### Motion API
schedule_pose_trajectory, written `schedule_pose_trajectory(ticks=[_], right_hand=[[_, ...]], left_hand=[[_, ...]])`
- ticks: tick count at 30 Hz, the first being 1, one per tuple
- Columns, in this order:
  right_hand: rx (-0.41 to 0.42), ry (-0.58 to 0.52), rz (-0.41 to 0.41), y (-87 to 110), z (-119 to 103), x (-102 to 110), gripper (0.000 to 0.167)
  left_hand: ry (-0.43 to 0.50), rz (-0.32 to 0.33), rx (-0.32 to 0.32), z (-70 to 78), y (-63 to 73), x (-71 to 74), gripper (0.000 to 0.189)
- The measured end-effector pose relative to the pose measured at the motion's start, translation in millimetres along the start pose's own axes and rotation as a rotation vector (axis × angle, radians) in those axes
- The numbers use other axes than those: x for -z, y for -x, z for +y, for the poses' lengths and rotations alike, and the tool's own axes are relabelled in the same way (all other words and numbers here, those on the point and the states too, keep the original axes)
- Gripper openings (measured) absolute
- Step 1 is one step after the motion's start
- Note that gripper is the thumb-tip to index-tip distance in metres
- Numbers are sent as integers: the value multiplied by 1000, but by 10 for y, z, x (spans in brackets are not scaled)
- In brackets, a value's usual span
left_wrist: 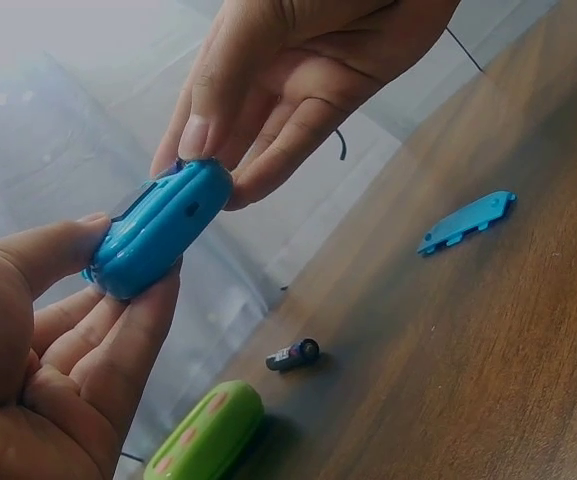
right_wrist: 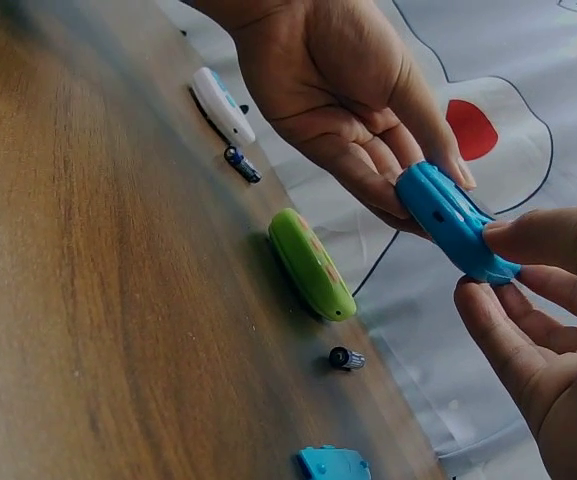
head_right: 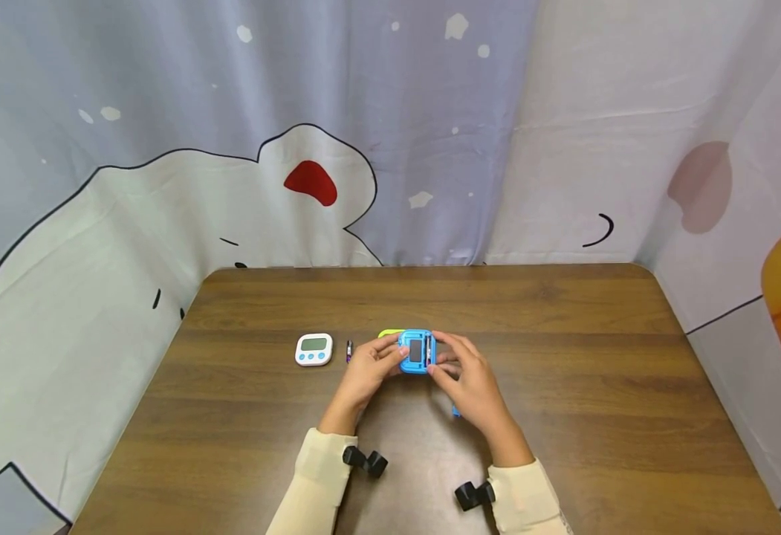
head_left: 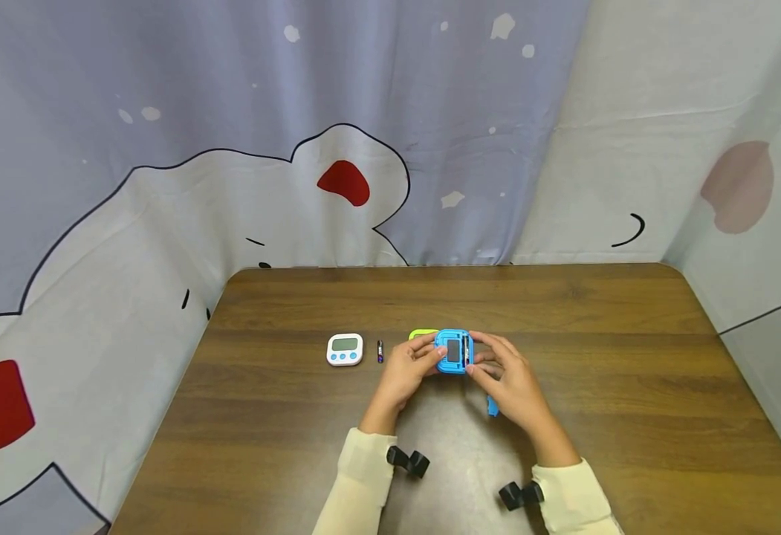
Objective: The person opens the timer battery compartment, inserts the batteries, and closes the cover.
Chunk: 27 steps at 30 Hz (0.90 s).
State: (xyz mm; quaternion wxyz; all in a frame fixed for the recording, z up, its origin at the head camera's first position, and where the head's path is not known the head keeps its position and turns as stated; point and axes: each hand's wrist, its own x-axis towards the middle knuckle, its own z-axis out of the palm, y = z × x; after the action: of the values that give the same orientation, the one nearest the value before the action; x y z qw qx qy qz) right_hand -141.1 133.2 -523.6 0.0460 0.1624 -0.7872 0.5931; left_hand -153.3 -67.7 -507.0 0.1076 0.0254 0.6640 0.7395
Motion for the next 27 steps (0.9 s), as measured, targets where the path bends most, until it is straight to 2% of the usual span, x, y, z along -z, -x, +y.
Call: schedule_pose_trajectory(ticks=[8,15,19,27], right_hand=[[-40,-51,-43,-6,-226,21,49],[-114,-57,-34,-4,-30,1,51],[-143,-59,-14,-2,-3,-15,51],[-159,-43,-6,3,1,-31,47]], left_hand=[[-7,-1,-13,-8,-7,-24,42],[-34,-8,-21,-41,-9,-39,43],[-69,-11,-18,-47,-3,-48,43],[-67,-25,-23,-37,0,-45,41]])
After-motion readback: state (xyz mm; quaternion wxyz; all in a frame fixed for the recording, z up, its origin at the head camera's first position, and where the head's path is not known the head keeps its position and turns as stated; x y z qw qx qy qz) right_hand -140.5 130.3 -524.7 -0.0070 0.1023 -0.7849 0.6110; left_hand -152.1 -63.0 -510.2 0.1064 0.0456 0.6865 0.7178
